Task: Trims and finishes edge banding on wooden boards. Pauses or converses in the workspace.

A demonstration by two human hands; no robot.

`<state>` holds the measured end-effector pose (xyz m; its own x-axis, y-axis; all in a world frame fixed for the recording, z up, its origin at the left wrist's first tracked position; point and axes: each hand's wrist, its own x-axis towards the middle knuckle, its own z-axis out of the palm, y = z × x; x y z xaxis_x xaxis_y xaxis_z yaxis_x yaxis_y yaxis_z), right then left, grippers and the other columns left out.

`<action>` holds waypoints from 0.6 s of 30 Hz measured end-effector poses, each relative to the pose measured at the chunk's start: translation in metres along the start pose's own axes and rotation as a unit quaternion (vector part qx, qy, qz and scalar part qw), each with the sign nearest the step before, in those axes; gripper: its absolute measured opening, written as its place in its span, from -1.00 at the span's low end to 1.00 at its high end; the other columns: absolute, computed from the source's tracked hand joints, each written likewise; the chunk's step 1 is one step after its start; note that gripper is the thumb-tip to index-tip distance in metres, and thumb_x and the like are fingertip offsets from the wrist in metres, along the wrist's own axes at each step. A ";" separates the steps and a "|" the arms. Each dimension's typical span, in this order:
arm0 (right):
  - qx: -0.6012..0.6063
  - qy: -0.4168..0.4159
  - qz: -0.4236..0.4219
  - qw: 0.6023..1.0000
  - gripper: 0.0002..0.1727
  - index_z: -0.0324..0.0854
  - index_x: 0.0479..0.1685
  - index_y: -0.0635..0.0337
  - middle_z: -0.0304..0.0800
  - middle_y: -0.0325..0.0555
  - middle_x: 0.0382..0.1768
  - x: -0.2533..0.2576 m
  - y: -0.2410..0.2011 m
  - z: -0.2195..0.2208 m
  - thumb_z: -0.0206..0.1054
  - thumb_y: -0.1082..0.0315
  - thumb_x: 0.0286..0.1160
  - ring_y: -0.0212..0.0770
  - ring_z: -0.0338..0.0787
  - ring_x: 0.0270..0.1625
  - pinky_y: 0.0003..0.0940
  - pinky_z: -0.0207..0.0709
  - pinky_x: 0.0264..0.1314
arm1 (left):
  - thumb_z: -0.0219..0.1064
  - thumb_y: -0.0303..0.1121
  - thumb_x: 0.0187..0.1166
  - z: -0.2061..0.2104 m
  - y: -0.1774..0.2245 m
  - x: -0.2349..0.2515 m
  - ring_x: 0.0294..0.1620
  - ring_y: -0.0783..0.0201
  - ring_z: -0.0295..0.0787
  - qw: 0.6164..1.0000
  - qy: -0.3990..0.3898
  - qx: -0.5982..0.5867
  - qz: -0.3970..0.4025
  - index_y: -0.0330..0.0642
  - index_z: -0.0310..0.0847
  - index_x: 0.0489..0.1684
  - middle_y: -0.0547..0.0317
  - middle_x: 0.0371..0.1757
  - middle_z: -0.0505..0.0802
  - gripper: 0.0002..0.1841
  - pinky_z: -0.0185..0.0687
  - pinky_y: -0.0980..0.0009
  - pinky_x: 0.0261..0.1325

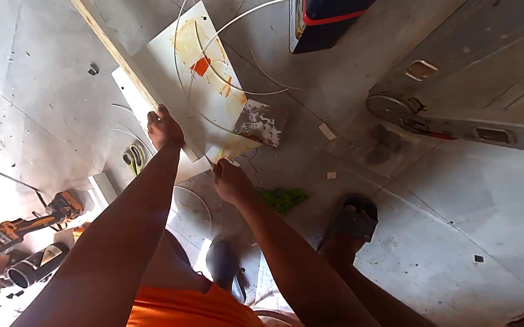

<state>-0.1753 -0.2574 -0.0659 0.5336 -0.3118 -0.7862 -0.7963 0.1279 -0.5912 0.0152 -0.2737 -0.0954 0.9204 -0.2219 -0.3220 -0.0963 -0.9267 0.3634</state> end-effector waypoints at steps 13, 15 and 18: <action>-0.014 -0.006 0.005 1.000 -0.52 0.55 0.16 0.17 0.79 0.13 -0.13 0.015 0.004 0.013 -0.16 0.00 0.94 0.11 0.85 0.05 0.11 0.67 0.02 | -0.20 0.10 0.88 0.002 -0.005 0.001 0.40 0.02 0.66 1.000 0.011 -0.002 -0.006 -0.17 0.64 0.18 -0.09 0.25 0.77 -0.42 0.47 -0.12 0.41; -0.015 0.002 0.011 1.000 -0.53 0.54 0.15 0.16 0.78 0.13 -0.17 0.008 0.008 0.016 -0.15 -0.01 0.94 0.09 0.85 -0.01 0.09 0.68 -0.02 | -0.21 0.10 0.88 0.002 -0.004 0.000 0.41 0.02 0.66 1.000 0.008 -0.003 -0.006 -0.17 0.63 0.18 -0.08 0.25 0.77 -0.41 0.47 -0.12 0.41; -0.020 0.002 0.011 1.000 -0.52 0.56 0.20 0.17 0.80 0.13 -0.13 0.004 0.018 0.018 -0.14 -0.01 0.94 0.11 0.85 0.03 0.12 0.67 0.03 | -0.21 0.11 0.88 0.002 -0.004 0.000 0.43 0.02 0.66 1.000 0.002 0.001 -0.009 -0.15 0.63 0.20 -0.08 0.28 0.78 -0.41 0.48 -0.13 0.42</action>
<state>-0.1820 -0.2390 -0.0826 0.5154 -0.3125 -0.7980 -0.8183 0.0969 -0.5665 0.0148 -0.2708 -0.0979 0.9232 -0.2040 -0.3256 -0.0806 -0.9314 0.3549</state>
